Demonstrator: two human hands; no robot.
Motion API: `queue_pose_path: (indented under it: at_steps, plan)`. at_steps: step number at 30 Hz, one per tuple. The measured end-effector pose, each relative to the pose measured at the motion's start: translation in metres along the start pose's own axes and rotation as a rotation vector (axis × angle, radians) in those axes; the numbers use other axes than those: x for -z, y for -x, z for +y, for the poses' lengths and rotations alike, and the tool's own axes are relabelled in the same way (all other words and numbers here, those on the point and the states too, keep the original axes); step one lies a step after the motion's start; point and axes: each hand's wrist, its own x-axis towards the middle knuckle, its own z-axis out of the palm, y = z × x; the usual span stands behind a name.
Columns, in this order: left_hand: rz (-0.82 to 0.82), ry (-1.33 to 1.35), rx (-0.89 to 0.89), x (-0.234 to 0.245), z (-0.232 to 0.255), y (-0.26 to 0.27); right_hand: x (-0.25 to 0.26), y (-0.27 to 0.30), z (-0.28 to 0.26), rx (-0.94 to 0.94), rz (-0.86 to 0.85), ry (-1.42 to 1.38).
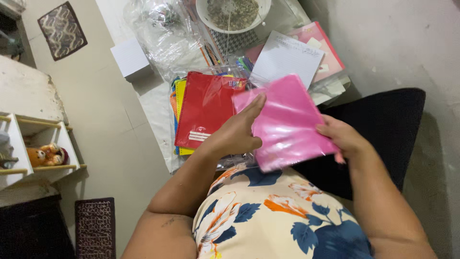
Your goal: The person unpacks a variety of colorful notebooks and notepads from a plastic bag. They then place the items back into the bag and arrange them on the table.
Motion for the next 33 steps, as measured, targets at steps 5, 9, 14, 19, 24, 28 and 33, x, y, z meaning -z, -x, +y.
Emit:
queue_pose_path:
  at_steps: [5, 9, 14, 19, 24, 28, 33]
  plan:
    - [-0.047, -0.014, 0.004, 0.006, 0.0, 0.005, -0.057, -0.083, 0.015, 0.219, -0.125, -0.201]
    - [0.039, 0.161, -0.008, 0.003, -0.008, 0.015, -0.088, -0.13, 0.029, 0.4, -0.215, -0.221]
    - [0.264, 0.21, -0.054, -0.003, -0.046, 0.033, -0.137, -0.12, 0.035, 0.158, -0.096, 0.207]
    - [0.758, -0.054, 0.315, 0.042, -0.166, 0.097, -0.163, -0.122, 0.029, 0.328, -0.189, 0.395]
    - [0.858, -0.083, 0.821, 0.037, -0.266, 0.133, -0.179, -0.138, 0.018, 0.508, -0.066, 0.586]
    - [0.82, 0.241, 0.73, 0.017, -0.287, 0.125, -0.208, -0.148, 0.008, 0.28, -0.023, 0.213]
    - [0.754, 0.309, 0.773, 0.023, -0.265, 0.127, -0.221, -0.142, -0.014, 0.233, -0.16, 0.265]
